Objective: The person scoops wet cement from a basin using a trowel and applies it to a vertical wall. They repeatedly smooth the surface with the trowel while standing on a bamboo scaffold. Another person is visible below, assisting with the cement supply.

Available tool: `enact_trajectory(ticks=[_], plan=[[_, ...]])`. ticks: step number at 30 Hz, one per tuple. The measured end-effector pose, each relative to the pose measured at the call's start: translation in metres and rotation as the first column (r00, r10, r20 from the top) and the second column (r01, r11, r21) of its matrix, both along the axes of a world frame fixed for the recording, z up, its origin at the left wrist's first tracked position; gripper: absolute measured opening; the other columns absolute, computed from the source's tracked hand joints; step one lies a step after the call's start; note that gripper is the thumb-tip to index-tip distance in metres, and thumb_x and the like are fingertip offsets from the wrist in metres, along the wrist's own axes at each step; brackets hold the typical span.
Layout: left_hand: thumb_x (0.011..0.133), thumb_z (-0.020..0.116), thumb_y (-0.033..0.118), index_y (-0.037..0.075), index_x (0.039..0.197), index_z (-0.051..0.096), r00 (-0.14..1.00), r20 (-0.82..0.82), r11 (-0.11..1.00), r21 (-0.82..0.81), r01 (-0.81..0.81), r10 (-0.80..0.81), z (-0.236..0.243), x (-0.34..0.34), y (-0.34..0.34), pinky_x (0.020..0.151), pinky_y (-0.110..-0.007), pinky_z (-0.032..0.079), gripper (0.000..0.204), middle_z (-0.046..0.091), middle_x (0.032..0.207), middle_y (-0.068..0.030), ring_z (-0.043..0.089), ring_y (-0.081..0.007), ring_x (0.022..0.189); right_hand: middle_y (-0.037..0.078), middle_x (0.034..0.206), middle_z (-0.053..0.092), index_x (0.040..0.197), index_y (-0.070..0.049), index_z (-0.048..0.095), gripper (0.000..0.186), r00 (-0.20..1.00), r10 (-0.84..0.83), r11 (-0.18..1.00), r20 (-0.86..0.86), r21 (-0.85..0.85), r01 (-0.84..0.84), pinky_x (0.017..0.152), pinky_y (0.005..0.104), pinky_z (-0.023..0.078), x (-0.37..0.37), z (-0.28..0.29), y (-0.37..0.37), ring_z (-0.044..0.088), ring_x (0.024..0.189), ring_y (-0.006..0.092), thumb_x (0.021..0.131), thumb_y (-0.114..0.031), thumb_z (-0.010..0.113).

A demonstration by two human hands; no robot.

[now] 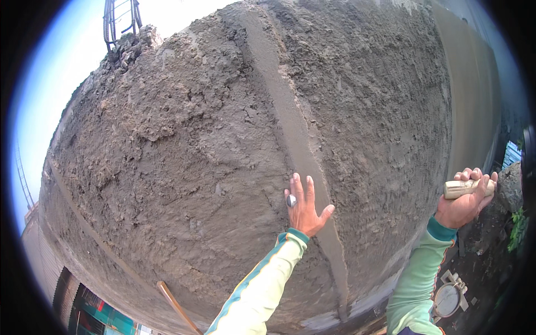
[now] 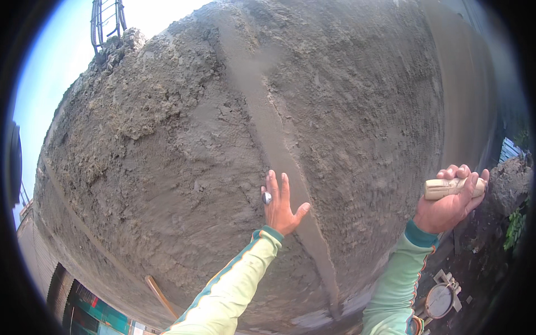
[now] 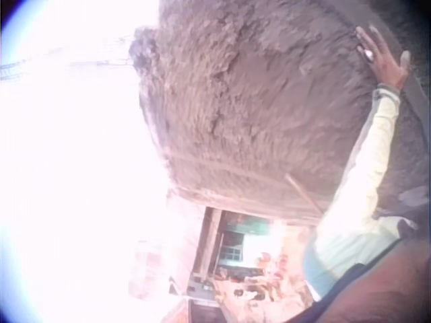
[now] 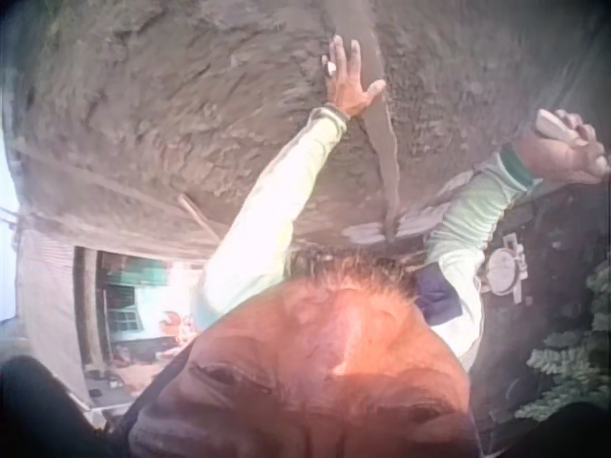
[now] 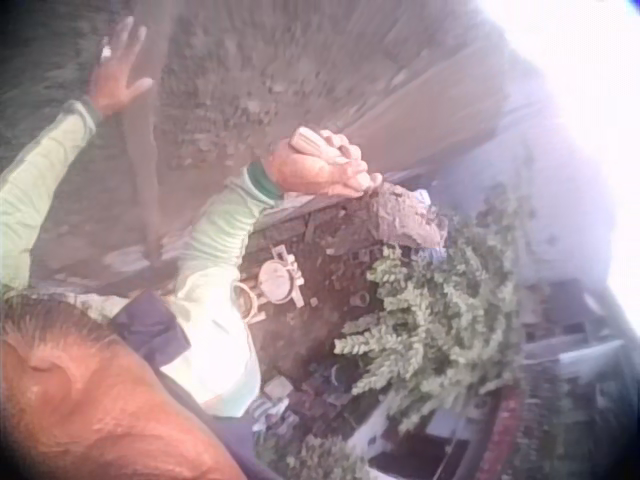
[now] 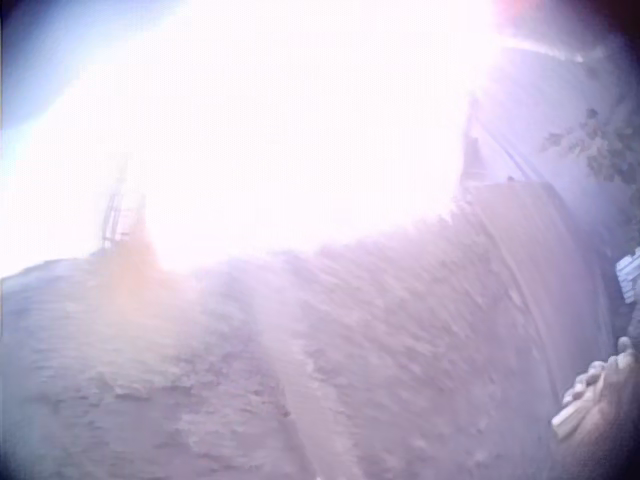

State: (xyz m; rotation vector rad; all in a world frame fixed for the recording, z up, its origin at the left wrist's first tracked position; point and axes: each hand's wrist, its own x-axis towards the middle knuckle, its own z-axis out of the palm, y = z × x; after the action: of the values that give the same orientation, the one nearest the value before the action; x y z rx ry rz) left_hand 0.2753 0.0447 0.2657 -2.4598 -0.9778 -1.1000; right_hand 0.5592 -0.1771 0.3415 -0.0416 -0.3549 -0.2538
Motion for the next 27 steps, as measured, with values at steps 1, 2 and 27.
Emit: enact_trajectory(ticks=[1,2,27], plan=[[0.088,0.062,0.063,0.006,0.160,0.010,0.992,0.096,0.997,-0.006,0.080,-0.079,-0.001,-0.010,-0.015,0.118,-0.065,0.008,0.105,-0.002,0.163,-0.0308,0.002,-0.0499,0.151,0.007,0.090,0.056,0.135,-0.012,0.040,0.043,0.991,-0.122,0.992,-0.051,-0.013,0.122,0.063,0.0293,0.051,-0.005,0.030,0.009,0.056,0.076,0.0164,0.098,-0.014,0.063],[0.088,0.060,0.063,0.006,0.160,0.010,0.972,0.186,0.989,-0.005,0.148,-0.145,-0.003,-0.026,-0.040,0.118,-0.064,0.007,0.105,-0.003,0.163,-0.0314,0.000,-0.0499,0.151,0.007,0.089,0.057,0.134,-0.012,0.039,0.046,0.985,-0.165,0.985,-0.056,0.046,0.168,0.062,0.0297,0.052,-0.008,0.055,0.020,0.057,0.073,0.0162,0.095,-0.010,0.065],[0.098,0.041,0.059,0.009,0.161,0.009,0.979,0.200,0.979,0.202,-0.011,-0.030,-0.022,-0.071,-0.107,0.122,-0.058,0.004,0.087,-0.005,0.166,-0.0225,-0.004,-0.0409,0.154,0.022,0.096,0.067,0.126,-0.003,0.047,0.052,0.919,0.237,-0.417,-0.315,-0.887,-0.196,0.085,0.0395,0.052,-0.102,-0.562,-0.112,0.069,0.092,0.0350,0.083,-0.018,0.071]])
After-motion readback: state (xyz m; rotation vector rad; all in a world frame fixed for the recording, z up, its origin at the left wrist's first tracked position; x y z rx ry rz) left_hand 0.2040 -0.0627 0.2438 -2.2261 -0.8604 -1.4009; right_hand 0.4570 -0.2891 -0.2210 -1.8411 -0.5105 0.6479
